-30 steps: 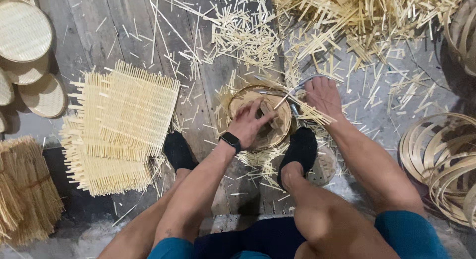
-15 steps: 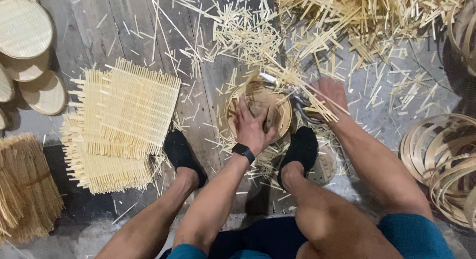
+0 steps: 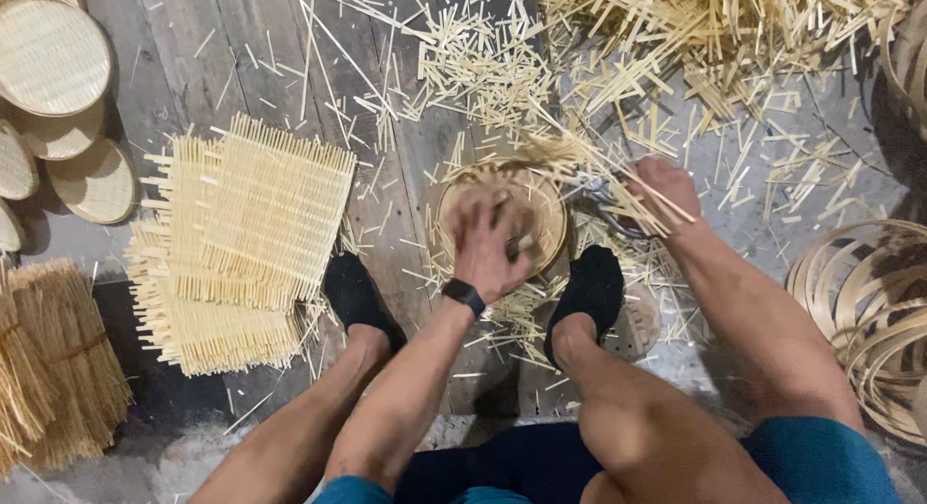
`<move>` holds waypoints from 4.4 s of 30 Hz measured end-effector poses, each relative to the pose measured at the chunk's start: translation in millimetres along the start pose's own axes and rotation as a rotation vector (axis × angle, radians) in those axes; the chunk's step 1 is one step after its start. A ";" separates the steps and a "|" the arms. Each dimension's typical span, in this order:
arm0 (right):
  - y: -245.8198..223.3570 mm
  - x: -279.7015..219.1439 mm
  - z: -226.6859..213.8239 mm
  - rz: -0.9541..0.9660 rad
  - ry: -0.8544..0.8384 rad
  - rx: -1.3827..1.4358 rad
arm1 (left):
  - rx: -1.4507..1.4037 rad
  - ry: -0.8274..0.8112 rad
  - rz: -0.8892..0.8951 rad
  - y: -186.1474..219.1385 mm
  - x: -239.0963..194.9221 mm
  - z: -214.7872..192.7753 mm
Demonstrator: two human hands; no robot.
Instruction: The person places a circular bamboo frame on a woven bamboo mat, trims the excess mat with shears, and stacks the finished circular piece. The person repeats this process multiple times, handling bamboo mats, frames, and shears.
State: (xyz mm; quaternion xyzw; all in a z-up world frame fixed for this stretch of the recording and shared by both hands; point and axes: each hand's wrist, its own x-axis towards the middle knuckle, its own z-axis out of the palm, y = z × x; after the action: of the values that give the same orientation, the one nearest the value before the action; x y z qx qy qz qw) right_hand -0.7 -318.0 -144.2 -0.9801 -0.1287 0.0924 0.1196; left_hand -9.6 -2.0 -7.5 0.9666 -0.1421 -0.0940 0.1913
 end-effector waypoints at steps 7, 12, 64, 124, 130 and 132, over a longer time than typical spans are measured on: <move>-27.6 9.5 -11.3 -0.045 0.205 -0.126 | -0.178 0.030 -0.379 27.0 1.8 14.2; -32.4 11.5 -30.9 0.163 -0.227 -0.010 | -0.149 -0.103 -0.313 11.7 5.3 3.4; -14.0 17.5 -55.8 0.220 -0.359 0.053 | -0.055 -0.480 0.391 -18.0 3.8 -3.8; -132.1 -44.7 13.1 0.691 -0.138 1.189 | -0.657 -0.110 -0.981 -144.8 -21.1 44.2; -136.1 -41.5 -32.0 0.790 -0.249 1.878 | -1.580 -0.172 -1.070 -125.3 -47.0 26.1; -145.3 -40.6 -30.6 0.821 -0.309 1.781 | -1.780 -0.245 -1.080 -113.9 -68.5 37.6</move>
State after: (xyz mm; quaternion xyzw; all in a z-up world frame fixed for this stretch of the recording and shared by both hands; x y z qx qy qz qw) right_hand -66.2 -199.3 -71.3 -0.4783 0.3231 0.3166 0.7527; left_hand -55.8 107.3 -78.1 0.3957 0.4105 -0.3347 0.7503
